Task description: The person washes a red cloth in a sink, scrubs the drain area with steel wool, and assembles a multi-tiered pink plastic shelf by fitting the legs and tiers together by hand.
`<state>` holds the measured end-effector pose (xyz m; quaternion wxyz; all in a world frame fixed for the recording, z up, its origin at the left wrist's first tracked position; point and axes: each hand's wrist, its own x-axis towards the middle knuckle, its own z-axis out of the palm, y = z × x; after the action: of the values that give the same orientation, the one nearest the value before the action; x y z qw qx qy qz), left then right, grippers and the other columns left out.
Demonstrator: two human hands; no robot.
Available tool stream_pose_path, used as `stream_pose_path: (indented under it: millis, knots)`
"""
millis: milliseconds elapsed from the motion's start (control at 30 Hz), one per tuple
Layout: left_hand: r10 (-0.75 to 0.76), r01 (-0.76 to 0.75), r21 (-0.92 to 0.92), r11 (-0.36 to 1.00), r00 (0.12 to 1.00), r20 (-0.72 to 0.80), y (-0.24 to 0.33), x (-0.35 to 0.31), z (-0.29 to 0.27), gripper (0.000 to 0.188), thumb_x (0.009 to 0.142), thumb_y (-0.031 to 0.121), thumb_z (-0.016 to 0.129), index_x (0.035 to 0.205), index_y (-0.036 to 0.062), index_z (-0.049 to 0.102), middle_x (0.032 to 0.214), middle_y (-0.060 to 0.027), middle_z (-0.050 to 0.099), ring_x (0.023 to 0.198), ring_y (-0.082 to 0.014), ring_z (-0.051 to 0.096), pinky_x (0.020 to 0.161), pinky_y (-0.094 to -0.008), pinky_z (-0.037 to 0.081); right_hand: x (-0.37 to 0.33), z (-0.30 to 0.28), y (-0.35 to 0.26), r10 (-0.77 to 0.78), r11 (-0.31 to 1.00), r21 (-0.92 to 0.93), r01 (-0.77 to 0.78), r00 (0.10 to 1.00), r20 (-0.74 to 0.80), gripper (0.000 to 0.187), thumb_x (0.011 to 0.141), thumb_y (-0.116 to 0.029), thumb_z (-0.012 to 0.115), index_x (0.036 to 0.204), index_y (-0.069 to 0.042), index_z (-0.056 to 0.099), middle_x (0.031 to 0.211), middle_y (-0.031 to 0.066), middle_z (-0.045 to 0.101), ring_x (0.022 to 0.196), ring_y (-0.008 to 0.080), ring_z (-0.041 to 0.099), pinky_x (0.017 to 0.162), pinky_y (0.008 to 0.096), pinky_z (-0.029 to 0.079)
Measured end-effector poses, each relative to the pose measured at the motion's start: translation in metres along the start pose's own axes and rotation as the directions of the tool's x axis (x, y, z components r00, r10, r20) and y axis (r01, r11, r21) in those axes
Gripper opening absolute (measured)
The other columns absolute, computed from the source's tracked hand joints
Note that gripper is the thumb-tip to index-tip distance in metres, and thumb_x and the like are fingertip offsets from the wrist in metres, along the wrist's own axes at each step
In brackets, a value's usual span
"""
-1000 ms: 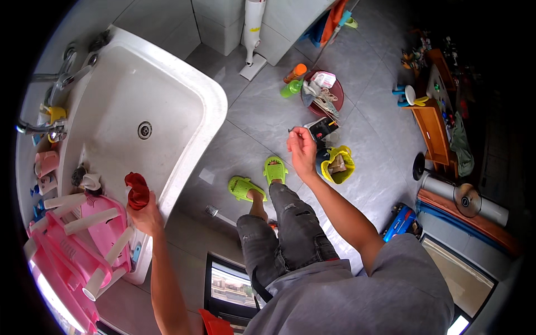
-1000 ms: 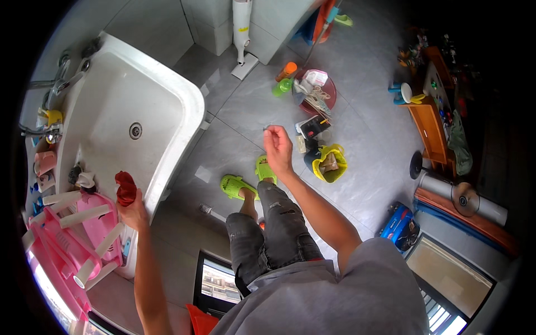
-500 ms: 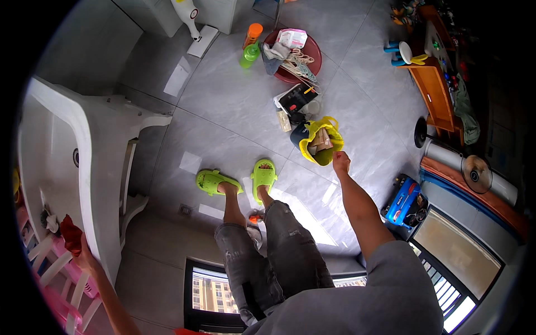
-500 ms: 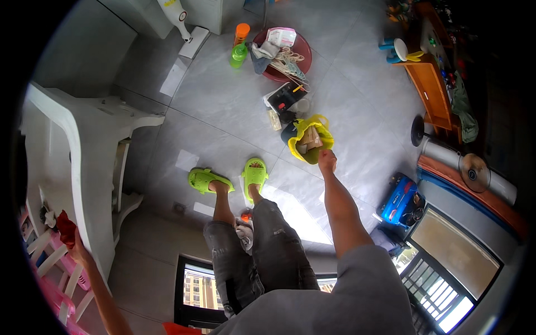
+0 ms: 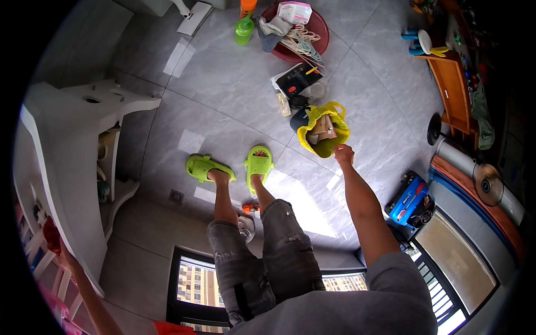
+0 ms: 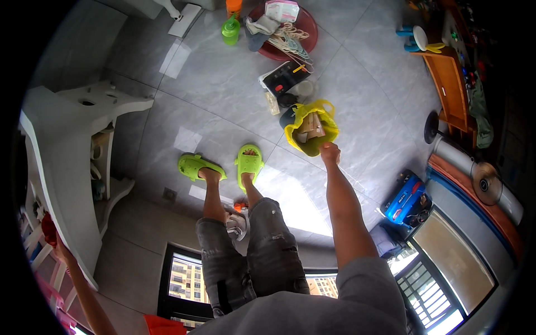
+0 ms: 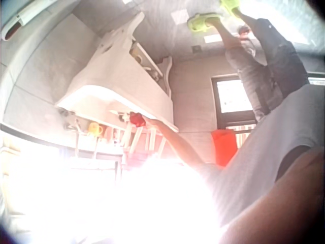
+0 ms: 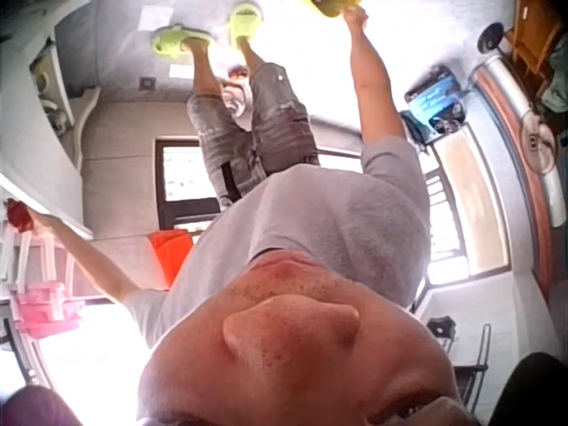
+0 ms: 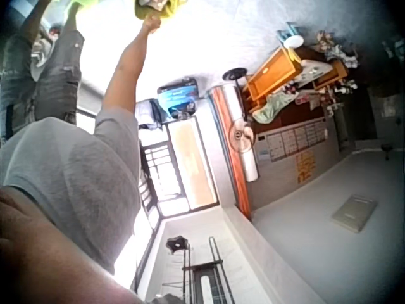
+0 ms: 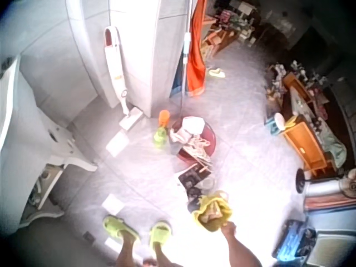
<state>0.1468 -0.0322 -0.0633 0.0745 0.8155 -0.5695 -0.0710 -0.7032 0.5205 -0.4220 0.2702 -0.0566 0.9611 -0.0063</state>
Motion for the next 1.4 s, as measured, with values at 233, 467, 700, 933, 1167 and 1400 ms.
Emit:
stream_pose_path:
  millis: [233, 467, 700, 933, 1167, 1400]
  knots:
    - [-0.027, 0.008, -0.112, 0.994, 0.986, -0.163, 0.036, -0.038, 0.008, 0.065, 0.069, 0.039, 0.078, 0.117, -0.0003, 0.061, 0.108, -0.0118, 0.067, 0.096, -0.0242, 0.062, 0.091, -0.0326, 0.044, -0.054, 0.003, -0.050, -0.392, 0.919, 0.168, 0.356, 0.863, 0.318, 0.036, 0.078, -0.027, 0.067, 0.108, -0.006, 0.065, 0.087, 0.0149, 0.068, 0.085, 0.0284, 0.066, 0.077, 0.0359, 0.051]
    - [-0.079, 0.049, -0.177, 0.983, 0.983, -0.167, 0.121, -0.076, 0.001, 0.064, 0.062, 0.040, 0.079, 0.106, -0.0021, 0.059, 0.096, -0.0194, 0.066, 0.090, -0.0344, 0.062, 0.082, -0.0403, 0.046, -0.210, -0.021, -0.216, -0.680, 0.724, 0.320, 0.611, 0.557, 0.476, 0.032, 0.081, -0.018, 0.065, 0.111, -0.005, 0.064, 0.085, 0.0098, 0.070, 0.081, 0.0210, 0.068, 0.069, 0.0326, 0.053]
    - [-0.148, 0.172, -0.210, 0.963, 0.981, 0.124, 0.125, -0.074, -0.008, 0.069, 0.064, 0.042, 0.076, 0.119, 0.0061, 0.054, 0.112, -0.0173, 0.060, 0.103, -0.0342, 0.058, 0.087, -0.0420, 0.047, -0.385, -0.116, -0.487, -0.913, 0.272, 0.620, 0.736, 0.400, -0.075, 0.022, 0.084, -0.007, 0.062, 0.106, -0.002, 0.064, 0.091, 0.0078, 0.066, 0.076, 0.0136, 0.062, 0.064, 0.0253, 0.049]
    - [-0.068, 0.134, -0.336, 0.932, 0.977, 0.202, 0.142, -0.029, 0.008, 0.075, 0.069, 0.042, 0.074, 0.127, 0.0051, 0.044, 0.109, -0.0178, 0.061, 0.100, -0.0338, 0.061, 0.085, -0.0426, 0.048, -0.509, -0.186, -0.747, -0.907, -0.364, 0.291, 0.885, -0.265, -0.327, 0.028, 0.079, -0.006, 0.064, 0.106, -0.005, 0.062, 0.105, 0.0118, 0.064, 0.100, 0.0306, 0.058, 0.089, 0.0387, 0.043]
    - [-0.259, 0.416, -0.620, 0.665, 0.907, 0.331, 0.169, 0.000, 0.027, 0.073, 0.072, 0.031, 0.075, 0.128, -0.0007, 0.042, 0.111, -0.0190, 0.060, 0.101, -0.0320, 0.061, 0.084, -0.0399, 0.049, -0.563, -0.075, -0.771, -0.756, 0.168, 0.332, 0.928, -0.095, 0.648, 0.048, 0.087, -0.026, 0.064, 0.126, 0.000, 0.051, 0.104, 0.0173, 0.066, 0.086, 0.0245, 0.065, 0.077, 0.0321, 0.051]
    - [0.060, 0.218, -0.845, 0.488, 0.958, 0.281, 0.184, 0.001, 0.048, 0.058, 0.077, 0.003, 0.064, 0.132, 0.0073, 0.045, 0.125, -0.0172, 0.049, 0.104, -0.0265, 0.059, 0.078, -0.0375, 0.053, -0.540, 0.018, -0.774, -0.630, 0.771, 0.584, 0.254, 0.166, 0.759, 0.051, 0.082, -0.034, 0.068, 0.119, -0.002, 0.051, 0.105, 0.0101, 0.064, 0.094, 0.0185, 0.062, 0.075, 0.0329, 0.051]
